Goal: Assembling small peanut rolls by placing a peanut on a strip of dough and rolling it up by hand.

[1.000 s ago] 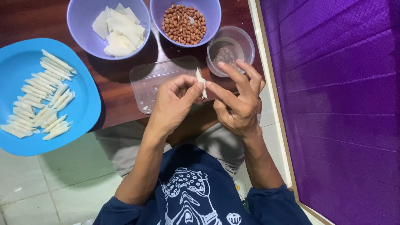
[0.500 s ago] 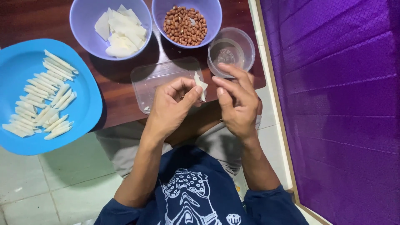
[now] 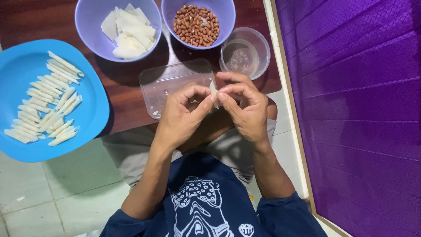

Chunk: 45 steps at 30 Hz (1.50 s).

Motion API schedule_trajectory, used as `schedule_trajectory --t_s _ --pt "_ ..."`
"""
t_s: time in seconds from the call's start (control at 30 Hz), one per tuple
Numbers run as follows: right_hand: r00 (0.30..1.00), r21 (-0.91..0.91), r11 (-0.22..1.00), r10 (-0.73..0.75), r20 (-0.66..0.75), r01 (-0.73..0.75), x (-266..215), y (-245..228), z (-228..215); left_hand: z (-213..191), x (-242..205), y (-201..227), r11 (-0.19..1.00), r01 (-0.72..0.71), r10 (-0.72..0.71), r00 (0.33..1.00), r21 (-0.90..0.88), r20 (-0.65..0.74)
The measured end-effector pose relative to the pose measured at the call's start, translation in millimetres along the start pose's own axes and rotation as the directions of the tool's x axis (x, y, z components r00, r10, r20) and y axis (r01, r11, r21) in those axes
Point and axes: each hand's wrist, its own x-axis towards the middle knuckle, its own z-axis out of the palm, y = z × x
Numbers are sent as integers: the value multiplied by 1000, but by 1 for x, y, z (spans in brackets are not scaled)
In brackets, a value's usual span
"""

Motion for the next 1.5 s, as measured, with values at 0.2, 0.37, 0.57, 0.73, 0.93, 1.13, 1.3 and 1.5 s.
schedule_trajectory --t_s 0.2,0.37,0.57,0.73,0.93,1.13,1.3,1.5 --pt "1000 30 1000 -8 -4 8 0 -1 1 -1 0 0 1000 -23 23 1000 12 10" --pt "999 -36 999 -42 -18 41 -1 -2 2 0 1 -4 999 -35 35 999 10 5" --pt "988 -174 974 -152 -23 146 2 -1 5 0 0 -7 999 -44 44 999 5 -10" --pt "980 -222 956 -199 -13 192 2 3 8 -3 -1 -5 999 -43 44 999 6 -21" --pt "988 -106 985 -142 -62 135 -1 3 16 -11 -2 -8 999 -52 52 997 -6 -49" --pt "987 -118 981 -161 -30 156 -3 0 19 -10 -5 -4 998 -62 62 997 4 -43" --pt "980 -110 978 -186 -67 178 -4 0 21 -11 -7 -3 997 -72 73 996 18 -43" --pt "967 -162 960 -243 -79 228 -5 -4 27 -12 -8 2 996 -83 86 994 40 -65"
